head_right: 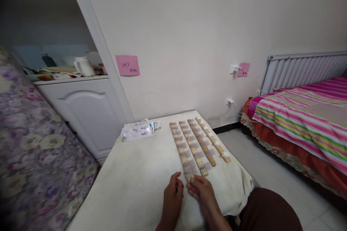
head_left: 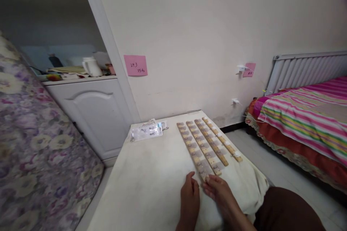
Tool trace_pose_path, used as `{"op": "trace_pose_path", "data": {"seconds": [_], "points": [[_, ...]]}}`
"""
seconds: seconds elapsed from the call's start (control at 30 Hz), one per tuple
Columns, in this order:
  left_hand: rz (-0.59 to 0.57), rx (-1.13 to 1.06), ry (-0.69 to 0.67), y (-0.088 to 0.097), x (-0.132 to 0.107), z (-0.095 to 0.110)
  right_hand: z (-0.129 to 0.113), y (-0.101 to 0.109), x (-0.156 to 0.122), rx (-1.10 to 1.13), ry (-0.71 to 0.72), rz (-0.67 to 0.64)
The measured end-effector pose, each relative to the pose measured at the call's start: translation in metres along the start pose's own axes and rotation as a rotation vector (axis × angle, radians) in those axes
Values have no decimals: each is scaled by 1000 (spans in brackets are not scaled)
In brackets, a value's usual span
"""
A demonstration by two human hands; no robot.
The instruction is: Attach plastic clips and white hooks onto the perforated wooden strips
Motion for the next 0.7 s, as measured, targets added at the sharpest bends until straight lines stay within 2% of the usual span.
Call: {"op": "trace_pose_path", "data": {"seconds": [0.13, 0.37, 0.57, 0.7], "points": [[33, -45, -20, 1, 0, -1, -1, 1, 2, 40, -35, -53], [186, -200, 30, 9, -1, -6, 3, -3, 7, 17, -82, -182], [180, -463, 137, 12, -8, 10, 17, -28, -6, -44, 5, -310], [150, -487, 219, 20, -17, 21, 38, -42, -23, -32, 47, -307]]}}
Point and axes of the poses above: each hand's wrist, its own x-axis towards the middle knuckle, its own y-axis out of the back of the hand, z = x × y, the point moved 2 cm from there along x, towards the middle knuckle, and after that the axes turned 9 degrees about -x, right-handed, at the moved point
